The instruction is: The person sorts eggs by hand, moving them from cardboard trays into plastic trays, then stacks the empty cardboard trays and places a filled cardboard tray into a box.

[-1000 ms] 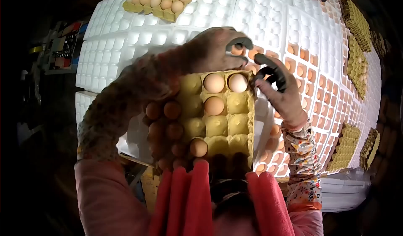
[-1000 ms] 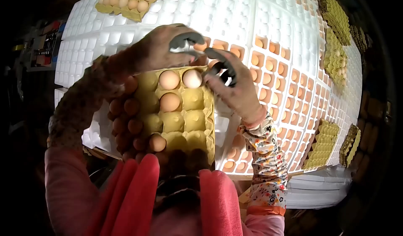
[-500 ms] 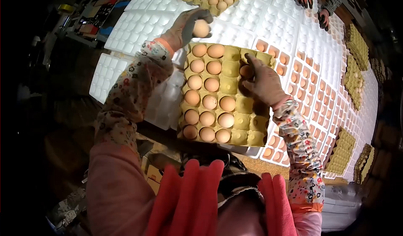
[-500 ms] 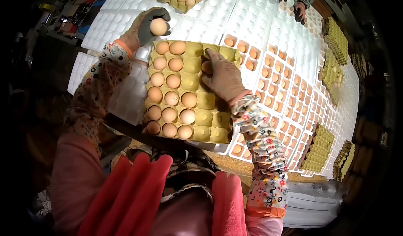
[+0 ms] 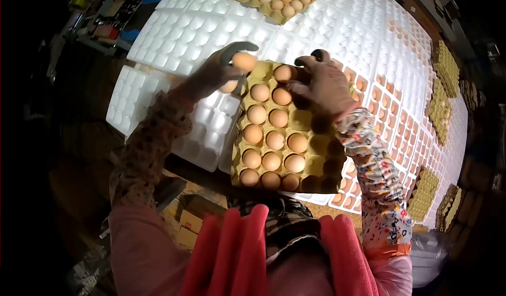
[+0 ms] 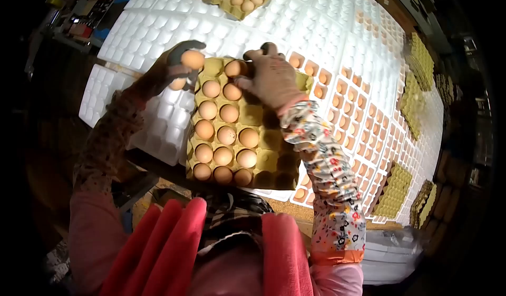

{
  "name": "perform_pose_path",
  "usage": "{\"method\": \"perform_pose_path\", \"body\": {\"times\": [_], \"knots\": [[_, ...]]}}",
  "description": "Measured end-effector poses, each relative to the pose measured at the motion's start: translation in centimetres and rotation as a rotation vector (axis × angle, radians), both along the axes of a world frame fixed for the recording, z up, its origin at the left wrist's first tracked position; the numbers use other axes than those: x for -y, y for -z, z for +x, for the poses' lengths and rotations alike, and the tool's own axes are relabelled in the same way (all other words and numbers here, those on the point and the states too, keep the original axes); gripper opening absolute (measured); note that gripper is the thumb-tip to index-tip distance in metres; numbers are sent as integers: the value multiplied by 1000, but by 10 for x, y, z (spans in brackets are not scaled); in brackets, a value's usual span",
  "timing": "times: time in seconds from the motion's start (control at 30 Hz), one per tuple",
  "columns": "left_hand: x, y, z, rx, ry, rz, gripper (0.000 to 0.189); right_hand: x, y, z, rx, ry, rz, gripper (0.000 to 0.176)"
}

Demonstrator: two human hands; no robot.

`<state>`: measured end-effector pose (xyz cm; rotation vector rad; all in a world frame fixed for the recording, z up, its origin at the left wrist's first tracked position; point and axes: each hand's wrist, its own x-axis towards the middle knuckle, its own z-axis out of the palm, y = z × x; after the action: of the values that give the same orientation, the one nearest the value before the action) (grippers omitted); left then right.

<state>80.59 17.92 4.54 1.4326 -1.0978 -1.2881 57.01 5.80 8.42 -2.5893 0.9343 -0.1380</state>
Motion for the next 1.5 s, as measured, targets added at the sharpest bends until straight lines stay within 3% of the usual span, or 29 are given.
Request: {"method": "perform_pose_path", "body": {"times": [0.03,0.1,0.13,0.23,0.27,0.3,0.37,0.4,0.5,0.57,0.67,0.7,0.77,0.83,0.87,0.9,0.97,1.0,1.03,1.1,1.13,1.17,1.23,1.3,1.33,1.37,1.4,1.43,1.5], "knots": [[0,-7,-3,102,121,74,50,-4,-2,7,-149,8,-125,46],[-1,-16,-26,1236,403,-234,55,6,16,20,-249,-59,-152,44],[9,-27,-46,1451,561,-95,58,7,12,21,-257,-78,-130,42],[23,-27,-35,1371,670,-256,59,26,11,-1,-75,-69,66,46],[26,-23,-24,1228,602,-395,61,37,13,-19,67,-40,166,52],[36,-32,-23,1107,549,-313,61,50,9,-42,216,58,334,57],[77,-34,-27,796,417,-403,57,90,17,-88,382,253,379,61],[105,-33,-35,827,398,-557,53,122,40,-112,295,357,329,59],[213,-8,-90,1139,550,-379,61,182,84,-127,-28,528,60,56],[289,30,-123,1411,835,-350,63,206,113,-120,-218,576,83,52],[355,69,-147,1462,1017,-141,55,231,124,-118,-348,523,143,63],[371,67,-155,1435,1063,-26,51,242,134,-128,-169,494,57,56],[393,63,-167,1327,910,74,43,273,153,-136,234,583,175,43],[403,90,-183,928,504,-46,43,305,191,-136,777,614,446,27],[403,102,-197,881,417,-6,44,313,202,-134,1023,582,723,22],[400,112,-206,827,328,27,46,311,202,-128,1146,638,762,24],[391,109,-199,794,423,34,48,294,188,-134,1178,687,721,27],[387,124,-185,649,354,-112,44,277,173,-145,1198,680,719,26],[370,105,-164,573,374,-117,40,252,154,-153,1197,680,720,27],[300,46,-116,589,339,-127,39,198,126,-177,1123,569,803,30],[264,46,-85,642,285,-244,38,167,115,-183,1072,511,768,31],[209,11,-67,530,183,-111,40,137,104,-188,982,520,732,32],[120,-4,-24,512,37,-107,32,73,75,-178,904,566,765,31],[34,-10,-8,687,-1,-304,28,18,51,-150,848,433,872,30],[0,-13,-15,575,18,-183,28,-1,40,-132,751,376,863,29],[-26,-16,-23,457,43,-64,29,-16,31,-114,659,254,788,30],[-43,-21,-29,625,213,-61,34,-19,35,-96,590,101,677,32],[-53,-14,-36,814,321,-258,41,-26,29,-71,574,35,516,38],[-69,-2,-59,965,289,-266,53,-27,32,-32,334,-175,204,50]]}}
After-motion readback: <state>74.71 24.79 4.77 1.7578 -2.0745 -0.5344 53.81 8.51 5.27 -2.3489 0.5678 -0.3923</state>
